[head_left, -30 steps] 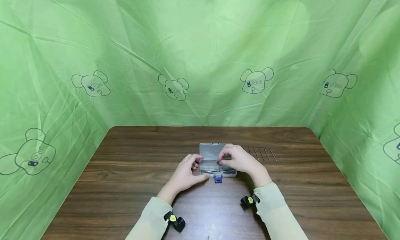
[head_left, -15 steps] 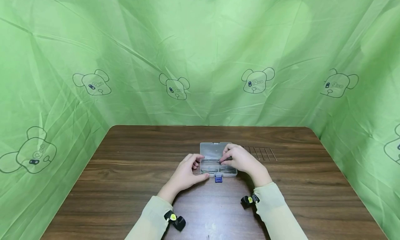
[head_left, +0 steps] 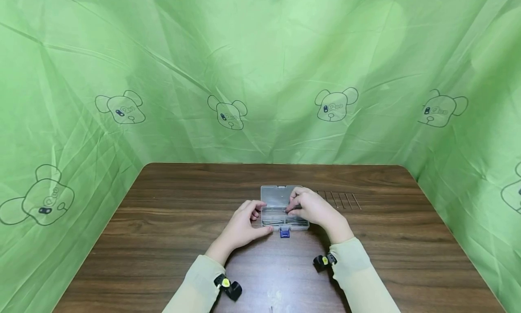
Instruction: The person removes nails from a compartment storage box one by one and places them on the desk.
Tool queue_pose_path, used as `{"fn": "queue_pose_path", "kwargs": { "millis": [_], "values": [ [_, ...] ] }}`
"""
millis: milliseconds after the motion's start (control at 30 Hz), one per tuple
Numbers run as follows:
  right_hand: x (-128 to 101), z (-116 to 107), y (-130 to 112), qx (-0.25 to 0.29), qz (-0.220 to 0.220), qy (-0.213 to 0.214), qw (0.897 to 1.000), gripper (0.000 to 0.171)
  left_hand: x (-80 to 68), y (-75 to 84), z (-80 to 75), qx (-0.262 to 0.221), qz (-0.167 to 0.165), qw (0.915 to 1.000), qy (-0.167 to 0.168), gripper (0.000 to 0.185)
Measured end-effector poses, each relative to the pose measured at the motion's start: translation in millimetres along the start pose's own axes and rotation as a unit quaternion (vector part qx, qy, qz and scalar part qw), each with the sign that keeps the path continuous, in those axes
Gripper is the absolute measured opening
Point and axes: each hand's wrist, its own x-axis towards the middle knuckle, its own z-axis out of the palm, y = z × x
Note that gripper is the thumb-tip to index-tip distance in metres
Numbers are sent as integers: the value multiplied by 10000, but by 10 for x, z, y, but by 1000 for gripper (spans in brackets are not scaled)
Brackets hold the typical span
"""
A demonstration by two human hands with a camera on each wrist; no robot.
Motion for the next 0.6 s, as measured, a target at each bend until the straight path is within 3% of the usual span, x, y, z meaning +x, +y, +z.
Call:
{"fn": "queue_pose_path", "kwargs": {
  "millis": [600],
  "values": [
    [15, 70, 50, -51, -245, 202, 9995, 11, 5, -6, -10, 45, -81, 9999, -91, 69]
  ]
}}
